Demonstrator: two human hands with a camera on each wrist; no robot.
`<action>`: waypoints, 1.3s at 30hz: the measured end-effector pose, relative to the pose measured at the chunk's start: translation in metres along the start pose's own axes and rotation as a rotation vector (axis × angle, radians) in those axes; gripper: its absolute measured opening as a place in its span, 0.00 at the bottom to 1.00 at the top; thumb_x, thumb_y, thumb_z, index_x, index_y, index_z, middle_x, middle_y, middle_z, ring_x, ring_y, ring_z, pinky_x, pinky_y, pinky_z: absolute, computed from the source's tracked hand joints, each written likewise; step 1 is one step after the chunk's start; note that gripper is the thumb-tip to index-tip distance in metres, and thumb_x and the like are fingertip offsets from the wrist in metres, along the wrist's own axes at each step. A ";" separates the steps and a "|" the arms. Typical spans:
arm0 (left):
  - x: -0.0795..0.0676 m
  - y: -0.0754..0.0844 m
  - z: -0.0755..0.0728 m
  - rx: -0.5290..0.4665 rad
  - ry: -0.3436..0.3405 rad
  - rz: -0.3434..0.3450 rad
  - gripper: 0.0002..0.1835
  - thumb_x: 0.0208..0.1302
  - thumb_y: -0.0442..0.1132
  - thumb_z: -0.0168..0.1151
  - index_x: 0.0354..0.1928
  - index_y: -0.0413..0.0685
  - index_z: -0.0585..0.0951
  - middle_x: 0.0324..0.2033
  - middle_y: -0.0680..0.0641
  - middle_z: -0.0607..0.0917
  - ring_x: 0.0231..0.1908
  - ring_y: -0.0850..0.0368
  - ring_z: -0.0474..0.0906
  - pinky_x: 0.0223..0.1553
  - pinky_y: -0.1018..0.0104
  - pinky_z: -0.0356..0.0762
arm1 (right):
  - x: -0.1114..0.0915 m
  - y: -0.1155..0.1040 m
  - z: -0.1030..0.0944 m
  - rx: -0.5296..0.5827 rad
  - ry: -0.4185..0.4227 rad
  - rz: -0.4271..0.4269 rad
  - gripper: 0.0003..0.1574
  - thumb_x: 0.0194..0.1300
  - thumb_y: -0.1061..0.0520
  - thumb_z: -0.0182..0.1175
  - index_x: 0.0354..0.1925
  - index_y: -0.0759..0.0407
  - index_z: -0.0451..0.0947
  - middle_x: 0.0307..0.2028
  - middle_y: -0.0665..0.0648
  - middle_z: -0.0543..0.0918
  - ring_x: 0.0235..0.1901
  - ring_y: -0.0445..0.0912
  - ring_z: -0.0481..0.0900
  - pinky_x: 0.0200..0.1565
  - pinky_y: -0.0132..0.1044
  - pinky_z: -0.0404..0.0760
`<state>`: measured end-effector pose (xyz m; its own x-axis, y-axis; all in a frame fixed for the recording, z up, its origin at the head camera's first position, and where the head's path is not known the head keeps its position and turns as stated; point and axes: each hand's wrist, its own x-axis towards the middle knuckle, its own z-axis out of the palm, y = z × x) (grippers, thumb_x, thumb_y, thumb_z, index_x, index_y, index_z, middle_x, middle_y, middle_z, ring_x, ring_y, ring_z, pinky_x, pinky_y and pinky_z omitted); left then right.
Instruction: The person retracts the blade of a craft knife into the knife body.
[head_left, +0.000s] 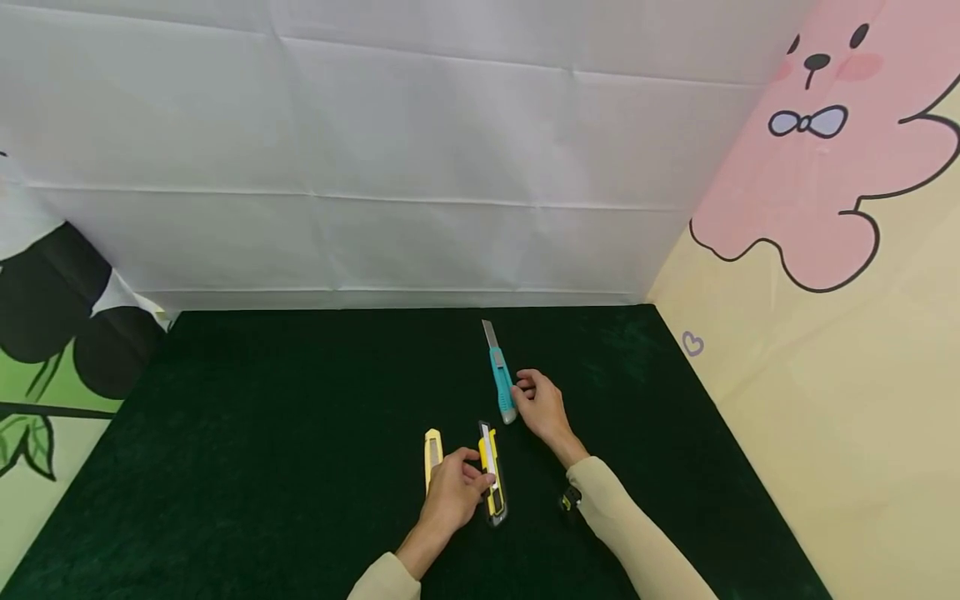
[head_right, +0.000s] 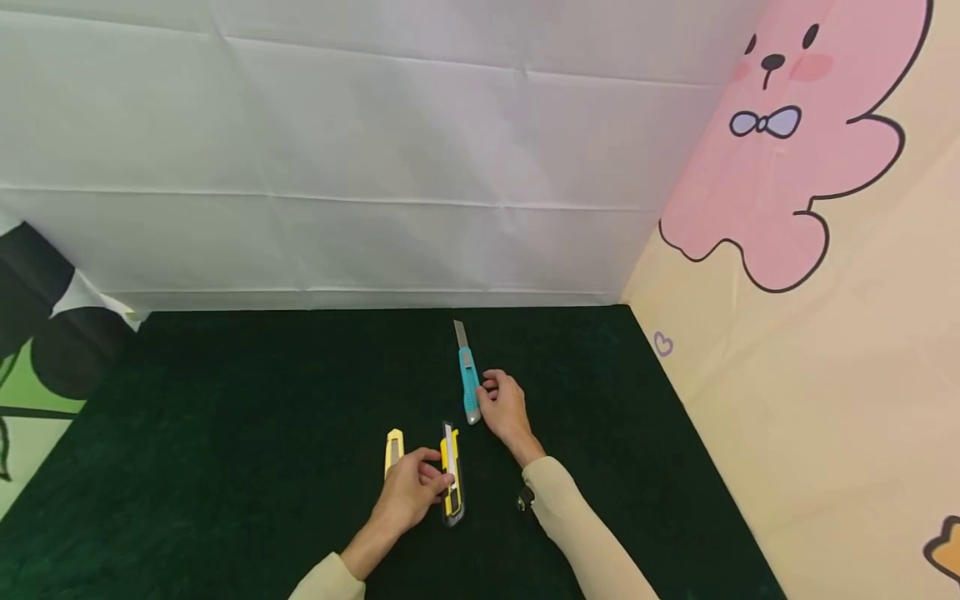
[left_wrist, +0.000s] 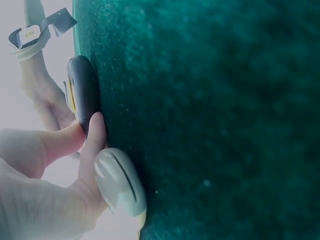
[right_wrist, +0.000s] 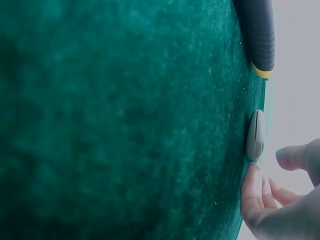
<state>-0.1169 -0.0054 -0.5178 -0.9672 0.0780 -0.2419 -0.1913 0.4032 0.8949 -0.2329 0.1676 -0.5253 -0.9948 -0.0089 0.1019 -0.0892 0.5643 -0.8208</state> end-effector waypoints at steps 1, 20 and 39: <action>0.000 0.000 0.000 -0.006 -0.001 0.000 0.23 0.66 0.33 0.70 0.59 0.32 0.76 0.33 0.46 0.80 0.29 0.56 0.80 0.31 0.61 0.84 | 0.001 0.000 0.000 -0.002 -0.003 0.005 0.20 0.75 0.60 0.60 0.61 0.66 0.76 0.49 0.62 0.81 0.44 0.50 0.79 0.47 0.46 0.82; 0.001 -0.002 -0.002 -0.026 -0.015 0.021 0.24 0.64 0.32 0.69 0.59 0.32 0.75 0.33 0.45 0.81 0.29 0.56 0.80 0.31 0.60 0.85 | 0.009 0.001 0.008 -0.036 -0.048 0.022 0.20 0.71 0.60 0.65 0.57 0.67 0.77 0.48 0.63 0.81 0.41 0.50 0.80 0.45 0.44 0.83; 0.003 0.004 -0.003 -0.002 -0.003 0.001 0.24 0.64 0.32 0.70 0.59 0.32 0.76 0.33 0.46 0.81 0.29 0.57 0.80 0.32 0.61 0.85 | 0.017 -0.009 0.003 -0.035 -0.071 0.107 0.21 0.67 0.59 0.70 0.55 0.64 0.79 0.47 0.61 0.83 0.39 0.48 0.82 0.43 0.42 0.85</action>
<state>-0.1213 -0.0065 -0.5136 -0.9668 0.0812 -0.2425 -0.1909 0.4016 0.8957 -0.2490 0.1596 -0.5175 -0.9997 -0.0049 -0.0259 0.0179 0.5939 -0.8044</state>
